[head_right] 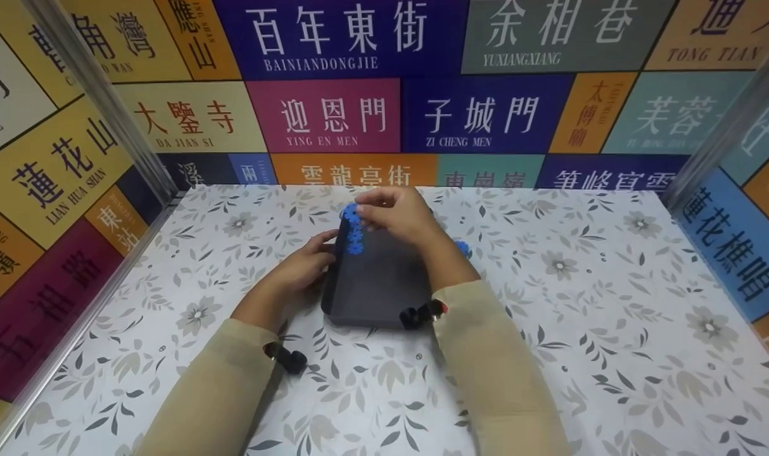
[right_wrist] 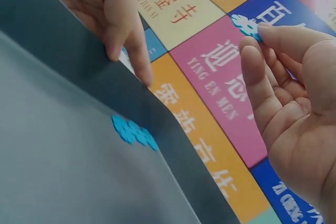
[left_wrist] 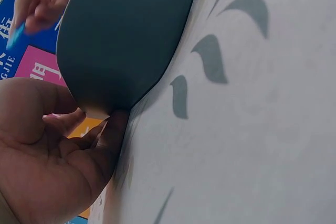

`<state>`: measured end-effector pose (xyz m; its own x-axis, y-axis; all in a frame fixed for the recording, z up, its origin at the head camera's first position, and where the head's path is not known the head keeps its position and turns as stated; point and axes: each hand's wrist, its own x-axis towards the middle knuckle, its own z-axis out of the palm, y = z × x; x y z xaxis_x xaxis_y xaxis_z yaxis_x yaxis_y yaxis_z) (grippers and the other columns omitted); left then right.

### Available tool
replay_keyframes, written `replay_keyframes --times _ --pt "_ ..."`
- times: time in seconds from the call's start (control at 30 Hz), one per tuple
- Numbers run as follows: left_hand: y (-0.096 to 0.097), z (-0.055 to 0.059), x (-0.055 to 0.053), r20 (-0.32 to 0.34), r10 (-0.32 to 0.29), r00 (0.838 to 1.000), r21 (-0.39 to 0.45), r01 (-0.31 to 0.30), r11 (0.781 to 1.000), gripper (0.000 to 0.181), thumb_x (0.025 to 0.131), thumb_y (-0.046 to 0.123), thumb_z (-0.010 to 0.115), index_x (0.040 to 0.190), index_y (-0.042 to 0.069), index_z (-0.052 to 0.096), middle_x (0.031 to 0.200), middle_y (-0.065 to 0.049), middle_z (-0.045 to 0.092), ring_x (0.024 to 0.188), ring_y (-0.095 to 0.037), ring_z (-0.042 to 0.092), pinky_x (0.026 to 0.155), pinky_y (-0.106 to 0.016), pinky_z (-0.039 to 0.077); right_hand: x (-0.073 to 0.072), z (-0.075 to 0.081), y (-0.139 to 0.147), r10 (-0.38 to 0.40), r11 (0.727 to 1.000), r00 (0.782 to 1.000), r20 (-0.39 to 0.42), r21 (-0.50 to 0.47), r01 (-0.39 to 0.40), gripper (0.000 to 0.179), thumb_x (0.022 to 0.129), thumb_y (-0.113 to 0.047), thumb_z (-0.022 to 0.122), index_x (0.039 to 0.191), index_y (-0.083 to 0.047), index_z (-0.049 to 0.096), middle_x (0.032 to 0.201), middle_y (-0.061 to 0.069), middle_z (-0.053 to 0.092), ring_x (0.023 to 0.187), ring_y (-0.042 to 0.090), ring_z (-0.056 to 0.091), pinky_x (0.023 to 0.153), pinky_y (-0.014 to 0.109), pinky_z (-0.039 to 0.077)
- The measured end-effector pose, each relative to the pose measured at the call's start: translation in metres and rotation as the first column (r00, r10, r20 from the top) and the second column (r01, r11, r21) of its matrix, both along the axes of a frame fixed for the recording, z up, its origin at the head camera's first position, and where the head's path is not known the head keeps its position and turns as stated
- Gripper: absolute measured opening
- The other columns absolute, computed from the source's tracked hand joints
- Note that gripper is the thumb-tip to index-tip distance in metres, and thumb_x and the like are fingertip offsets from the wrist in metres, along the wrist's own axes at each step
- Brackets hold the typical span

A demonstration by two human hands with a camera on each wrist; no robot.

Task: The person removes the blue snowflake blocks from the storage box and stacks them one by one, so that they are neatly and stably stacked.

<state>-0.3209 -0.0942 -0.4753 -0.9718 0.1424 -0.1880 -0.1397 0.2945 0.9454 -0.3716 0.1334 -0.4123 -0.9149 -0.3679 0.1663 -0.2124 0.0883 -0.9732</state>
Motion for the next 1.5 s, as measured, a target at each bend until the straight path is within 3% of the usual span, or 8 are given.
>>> replay_keyframes --times 0.17,0.33,0.57,0.77,0.93,1.27,1.5 --pt "-0.002 -0.001 0.001 0.012 0.017 1.000 -0.006 -0.017 1.000 0.069 0.098 0.011 0.048 0.166 0.019 0.039 0.156 -0.015 0.059 0.137 -0.030 0.058 0.122 -0.044 0.042 0.017 -0.004 0.027 -0.093 0.991 0.995 0.028 -0.092 0.095 0.028 0.098 -0.012 0.077 0.121 0.004 0.076 0.092 -0.005 0.080 0.077 0.010 0.074 0.072 0.025 0.064" --pt "-0.001 -0.002 0.001 0.008 0.015 1.000 -0.044 -0.014 0.999 0.068 0.099 0.014 0.049 0.166 0.021 0.039 0.159 -0.014 0.057 0.141 -0.030 0.056 0.125 -0.045 0.039 0.031 -0.014 0.059 -0.160 0.985 0.987 0.024 -0.056 0.162 0.030 0.099 -0.018 0.078 0.121 0.002 0.075 0.094 -0.005 0.080 0.080 0.010 0.075 0.073 0.025 0.064" --pt "0.000 -0.001 0.003 0.004 0.022 1.000 -0.011 -0.022 1.000 0.068 0.098 0.012 0.049 0.165 0.019 0.040 0.159 -0.015 0.056 0.141 -0.031 0.055 0.125 -0.046 0.039 0.041 -0.024 0.104 -0.248 0.968 0.968 0.039 -0.026 0.249 0.045 0.098 -0.027 0.078 0.128 0.006 0.071 0.098 -0.006 0.079 0.083 0.009 0.076 0.076 0.024 0.065" --pt "0.000 -0.001 0.003 -0.008 0.020 1.000 -0.035 -0.020 0.999 0.068 0.098 0.012 0.049 0.165 0.018 0.040 0.158 -0.015 0.057 0.139 -0.032 0.055 0.124 -0.047 0.039 0.040 -0.033 0.127 -0.286 0.940 0.947 0.149 -0.147 0.307 0.040 0.095 -0.022 0.082 0.125 0.003 0.074 0.096 -0.002 0.079 0.082 0.010 0.075 0.075 0.023 0.064" --pt "0.000 0.001 0.004 -0.003 0.026 1.000 -0.044 -0.026 0.999 0.069 0.097 0.014 0.049 0.165 0.019 0.041 0.159 -0.015 0.057 0.140 -0.031 0.055 0.125 -0.046 0.040 0.034 -0.047 0.132 -0.316 0.915 0.924 0.216 -0.189 0.357 0.031 0.095 -0.019 0.082 0.120 -0.001 0.077 0.094 -0.001 0.080 0.080 0.010 0.076 0.074 0.021 0.063" --pt "0.001 0.000 0.002 -0.033 -0.005 0.999 -0.027 0.004 1.000 0.069 0.097 0.009 0.047 0.165 0.014 0.039 0.156 -0.019 0.058 0.135 -0.032 0.059 0.119 -0.044 0.045 0.022 -0.074 0.143 -0.327 0.926 0.890 0.317 -0.081 0.369 0.031 0.097 -0.020 0.080 0.123 -0.004 0.077 0.091 -0.007 0.079 0.078 0.006 0.072 0.069 0.020 0.060" --pt "0.001 -0.001 0.002 -0.026 0.007 1.000 -0.028 -0.008 1.000 0.069 0.097 0.010 0.048 0.165 0.015 0.039 0.156 -0.019 0.058 0.137 -0.032 0.058 0.122 -0.045 0.042 0.019 -0.081 0.146 -0.365 0.919 0.885 0.289 -0.043 0.393 0.029 0.098 -0.016 0.078 0.123 -0.002 0.077 0.089 -0.008 0.078 0.073 0.005 0.068 0.065 0.018 0.058"
